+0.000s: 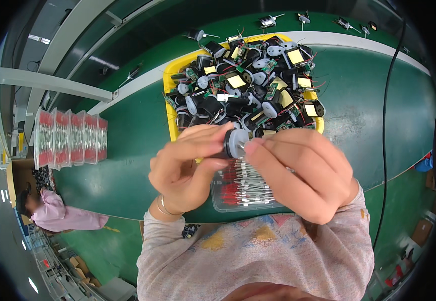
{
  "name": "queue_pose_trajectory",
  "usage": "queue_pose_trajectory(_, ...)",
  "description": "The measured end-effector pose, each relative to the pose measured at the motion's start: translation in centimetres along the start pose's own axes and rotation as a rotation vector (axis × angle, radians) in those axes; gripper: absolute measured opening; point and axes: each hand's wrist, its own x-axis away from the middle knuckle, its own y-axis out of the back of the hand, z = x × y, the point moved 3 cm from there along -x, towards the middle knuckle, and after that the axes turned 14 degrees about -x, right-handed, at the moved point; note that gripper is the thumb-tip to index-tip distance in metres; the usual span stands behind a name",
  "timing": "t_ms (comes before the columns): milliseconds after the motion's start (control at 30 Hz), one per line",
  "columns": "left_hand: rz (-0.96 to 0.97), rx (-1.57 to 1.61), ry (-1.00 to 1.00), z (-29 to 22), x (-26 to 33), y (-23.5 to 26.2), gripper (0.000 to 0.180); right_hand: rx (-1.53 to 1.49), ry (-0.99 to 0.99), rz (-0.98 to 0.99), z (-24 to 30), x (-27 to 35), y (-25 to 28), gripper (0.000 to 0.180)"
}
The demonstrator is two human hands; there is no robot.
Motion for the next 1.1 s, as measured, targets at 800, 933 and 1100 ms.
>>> queue_pose_trajectory(800, 0.009, 0.476, 0.405, 1.8, -1.9, -0.6, 0.013, -0.763, -0.794, -0.144, -5.5, -2.5, -0.5, 0.045)
queue_pose_trajectory(933, -0.022, 0.608, 0.457, 1.7, -1.9, -0.6, 0.011, -0.842, -0.749, -0.180, -5.9, -2.5, -2.4, 0.018)
queue_pose_trajectory(1100, -0.030, 0.556, 0.387, 2.0, -1.6, 0.0, 0.011, -0.951, -0.745, -0.295, -5.4, -2.4, -3.5, 0.006)
